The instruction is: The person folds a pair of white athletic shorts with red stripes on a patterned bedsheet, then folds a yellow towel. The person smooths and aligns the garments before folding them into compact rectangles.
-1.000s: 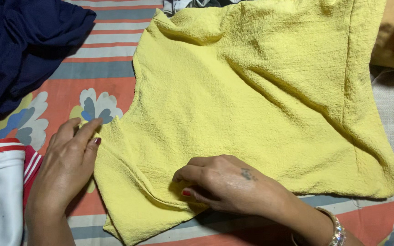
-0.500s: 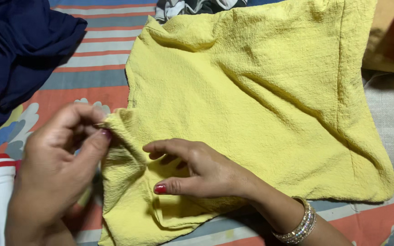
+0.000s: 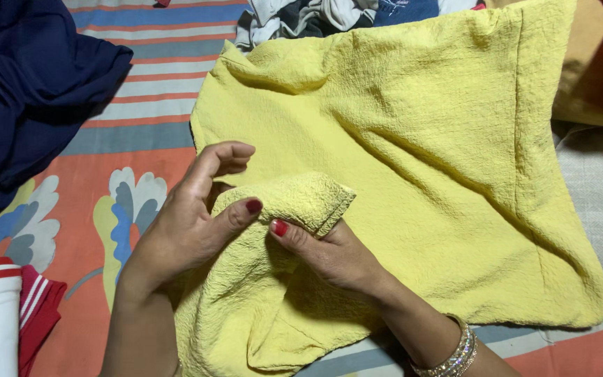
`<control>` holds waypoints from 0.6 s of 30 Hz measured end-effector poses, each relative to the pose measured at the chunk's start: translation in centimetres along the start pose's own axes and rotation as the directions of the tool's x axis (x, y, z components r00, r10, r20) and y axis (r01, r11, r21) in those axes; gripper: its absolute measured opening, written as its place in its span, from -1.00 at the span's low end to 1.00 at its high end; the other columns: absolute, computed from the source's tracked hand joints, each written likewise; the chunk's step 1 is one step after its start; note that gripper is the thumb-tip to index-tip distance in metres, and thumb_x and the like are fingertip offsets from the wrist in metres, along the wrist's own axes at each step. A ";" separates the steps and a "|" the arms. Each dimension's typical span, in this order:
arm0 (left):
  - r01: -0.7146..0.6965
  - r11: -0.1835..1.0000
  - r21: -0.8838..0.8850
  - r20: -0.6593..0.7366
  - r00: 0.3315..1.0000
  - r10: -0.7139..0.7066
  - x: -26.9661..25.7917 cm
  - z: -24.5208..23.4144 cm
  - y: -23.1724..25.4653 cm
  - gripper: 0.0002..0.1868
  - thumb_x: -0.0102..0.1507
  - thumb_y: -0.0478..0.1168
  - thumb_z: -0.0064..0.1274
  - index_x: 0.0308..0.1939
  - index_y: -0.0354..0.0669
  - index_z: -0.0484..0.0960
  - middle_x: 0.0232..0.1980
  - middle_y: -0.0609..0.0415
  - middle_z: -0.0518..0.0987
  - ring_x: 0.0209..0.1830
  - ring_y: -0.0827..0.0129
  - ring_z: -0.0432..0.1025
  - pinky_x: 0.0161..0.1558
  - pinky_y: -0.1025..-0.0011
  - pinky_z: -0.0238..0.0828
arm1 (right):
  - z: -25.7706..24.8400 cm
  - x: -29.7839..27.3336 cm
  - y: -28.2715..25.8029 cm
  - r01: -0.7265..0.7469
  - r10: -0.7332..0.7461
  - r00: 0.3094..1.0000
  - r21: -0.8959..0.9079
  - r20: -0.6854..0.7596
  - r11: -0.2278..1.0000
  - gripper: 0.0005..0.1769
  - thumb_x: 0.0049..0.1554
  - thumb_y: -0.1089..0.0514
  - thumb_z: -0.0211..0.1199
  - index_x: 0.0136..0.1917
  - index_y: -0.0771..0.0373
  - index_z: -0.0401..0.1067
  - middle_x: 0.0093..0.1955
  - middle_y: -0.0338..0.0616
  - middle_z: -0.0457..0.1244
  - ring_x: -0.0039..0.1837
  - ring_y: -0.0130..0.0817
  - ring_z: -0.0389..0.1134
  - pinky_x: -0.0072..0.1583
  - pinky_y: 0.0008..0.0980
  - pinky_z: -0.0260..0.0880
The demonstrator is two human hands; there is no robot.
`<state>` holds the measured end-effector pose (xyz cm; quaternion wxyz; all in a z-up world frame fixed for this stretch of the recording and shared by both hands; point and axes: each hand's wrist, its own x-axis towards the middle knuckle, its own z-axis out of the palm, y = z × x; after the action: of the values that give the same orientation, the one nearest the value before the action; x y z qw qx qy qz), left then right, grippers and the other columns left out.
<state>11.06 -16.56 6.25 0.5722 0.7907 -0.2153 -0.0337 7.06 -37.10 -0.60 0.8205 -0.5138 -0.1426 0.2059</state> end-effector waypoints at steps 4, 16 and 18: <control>0.312 0.847 -0.431 0.225 0.946 -0.234 -0.2 -0.5 -2.2 -0.15 0.14 0.15 0.32 0.39 -0.18 0.43 0.20 -0.07 0.51 0.15 0.29 0.43 0.06 0.42 0.48 | 0.1 0.2 -0.8 0.010 -0.001 1.000 -0.308 0.027 0.951 -0.64 0.34 -0.10 0.15 0.05 0.27 0.43 -0.21 -0.31 0.22 -0.16 -0.51 0.24 -0.13 -0.43 0.35; -0.043 0.814 -0.580 -0.061 0.998 0.009 0.3 -0.7 -3.7 -0.45 0.21 -0.45 0.24 0.28 -0.29 0.46 0.23 0.04 0.44 0.24 0.47 0.39 0.28 0.46 0.44 | -1.2 0.7 1.4 -0.043 0.049 0.995 -0.075 0.085 0.996 -0.61 0.33 0.01 0.25 0.25 0.36 0.43 -0.14 -0.18 0.29 -0.15 -0.45 0.28 -0.09 -0.43 0.37; -0.116 0.848 -0.517 -0.157 0.987 0.039 0.7 -0.8 -4.2 -0.47 0.23 -0.53 0.20 0.27 -0.31 0.46 0.26 -0.01 0.44 0.32 0.46 0.38 0.35 0.46 0.44 | -1.3 1.0 1.3 -0.071 0.077 0.996 -0.136 0.035 0.988 -0.63 0.30 0.05 0.26 0.20 0.40 0.44 -0.08 -0.15 0.35 -0.07 -0.44 0.35 -0.02 -0.42 0.43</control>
<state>13.17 -15.01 2.75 0.7807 0.5956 -0.1887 -0.0122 8.28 -37.11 -2.28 0.7726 -0.5688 -0.1536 0.2365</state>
